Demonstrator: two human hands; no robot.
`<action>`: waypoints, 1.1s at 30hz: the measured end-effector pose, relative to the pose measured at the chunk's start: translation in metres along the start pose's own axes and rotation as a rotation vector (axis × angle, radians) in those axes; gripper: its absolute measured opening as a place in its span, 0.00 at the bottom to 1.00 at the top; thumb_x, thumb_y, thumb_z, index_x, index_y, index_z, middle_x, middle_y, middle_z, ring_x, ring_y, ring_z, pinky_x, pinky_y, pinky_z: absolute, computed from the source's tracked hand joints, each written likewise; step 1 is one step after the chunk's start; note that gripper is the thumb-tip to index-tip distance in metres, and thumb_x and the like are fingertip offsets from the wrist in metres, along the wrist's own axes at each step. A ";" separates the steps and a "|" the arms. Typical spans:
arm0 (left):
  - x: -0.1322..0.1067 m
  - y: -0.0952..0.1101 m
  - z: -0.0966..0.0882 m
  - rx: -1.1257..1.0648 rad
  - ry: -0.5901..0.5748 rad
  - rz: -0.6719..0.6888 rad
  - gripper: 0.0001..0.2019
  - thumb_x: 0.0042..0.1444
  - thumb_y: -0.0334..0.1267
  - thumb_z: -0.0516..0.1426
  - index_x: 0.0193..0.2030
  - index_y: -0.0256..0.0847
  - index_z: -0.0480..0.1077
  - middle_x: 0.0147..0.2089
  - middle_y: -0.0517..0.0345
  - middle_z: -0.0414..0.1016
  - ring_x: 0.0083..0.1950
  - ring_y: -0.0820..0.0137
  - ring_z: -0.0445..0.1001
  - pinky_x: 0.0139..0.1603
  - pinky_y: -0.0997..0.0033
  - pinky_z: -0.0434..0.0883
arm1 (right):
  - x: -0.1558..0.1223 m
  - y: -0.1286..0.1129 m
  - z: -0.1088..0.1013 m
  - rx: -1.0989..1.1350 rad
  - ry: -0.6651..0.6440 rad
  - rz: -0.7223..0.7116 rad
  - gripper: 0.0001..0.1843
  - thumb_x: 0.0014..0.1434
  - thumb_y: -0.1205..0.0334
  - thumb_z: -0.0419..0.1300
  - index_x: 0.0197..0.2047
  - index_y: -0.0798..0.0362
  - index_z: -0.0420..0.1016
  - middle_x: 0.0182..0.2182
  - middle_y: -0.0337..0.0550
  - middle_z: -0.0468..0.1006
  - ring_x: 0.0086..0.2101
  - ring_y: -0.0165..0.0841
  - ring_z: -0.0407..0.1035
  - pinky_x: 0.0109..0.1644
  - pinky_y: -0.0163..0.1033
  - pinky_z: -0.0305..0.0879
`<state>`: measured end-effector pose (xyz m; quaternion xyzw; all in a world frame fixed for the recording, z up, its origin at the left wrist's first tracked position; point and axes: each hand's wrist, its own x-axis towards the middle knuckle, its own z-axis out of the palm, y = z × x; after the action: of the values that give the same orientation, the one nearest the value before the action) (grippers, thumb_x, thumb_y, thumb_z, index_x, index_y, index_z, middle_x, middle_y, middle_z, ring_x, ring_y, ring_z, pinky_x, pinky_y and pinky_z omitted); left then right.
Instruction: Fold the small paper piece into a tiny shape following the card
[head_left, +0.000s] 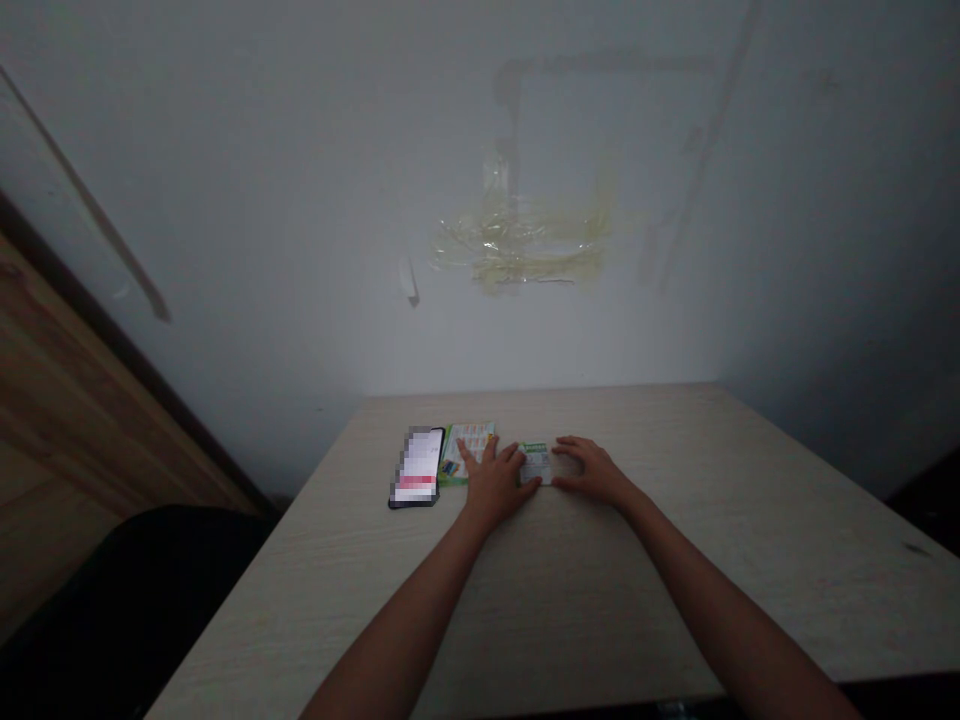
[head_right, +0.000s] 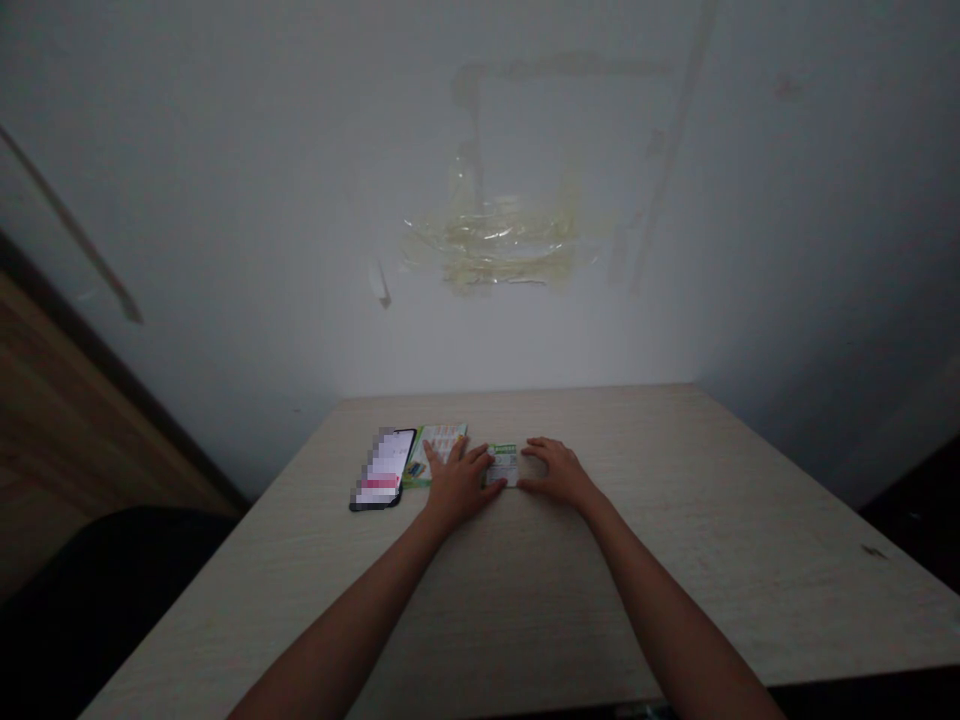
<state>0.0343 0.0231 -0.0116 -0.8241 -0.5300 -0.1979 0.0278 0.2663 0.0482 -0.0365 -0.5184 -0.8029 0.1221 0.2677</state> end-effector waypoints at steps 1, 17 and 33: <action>0.000 0.000 0.000 0.003 0.001 0.001 0.19 0.56 0.58 0.55 0.50 0.53 0.72 0.61 0.60 0.71 0.69 0.45 0.53 0.56 0.21 0.16 | 0.000 0.000 0.000 0.006 0.006 -0.005 0.29 0.48 0.50 0.68 0.54 0.48 0.74 0.59 0.49 0.70 0.59 0.45 0.61 0.63 0.54 0.56; 0.000 0.000 -0.001 0.024 -0.024 -0.006 0.20 0.57 0.58 0.54 0.51 0.54 0.71 0.62 0.59 0.70 0.69 0.46 0.53 0.58 0.21 0.18 | 0.002 0.007 0.003 0.015 0.010 -0.058 0.08 0.58 0.54 0.62 0.38 0.40 0.83 0.55 0.42 0.73 0.55 0.41 0.65 0.60 0.51 0.60; 0.000 0.001 -0.002 0.023 -0.021 0.002 0.20 0.57 0.58 0.54 0.51 0.53 0.71 0.62 0.59 0.70 0.69 0.46 0.53 0.57 0.20 0.18 | 0.012 0.004 0.010 -0.056 0.076 0.070 0.10 0.59 0.54 0.61 0.40 0.41 0.83 0.54 0.45 0.73 0.55 0.42 0.64 0.60 0.50 0.60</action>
<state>0.0347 0.0221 -0.0096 -0.8264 -0.5315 -0.1831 0.0323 0.2600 0.0619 -0.0435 -0.5578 -0.7766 0.0889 0.2791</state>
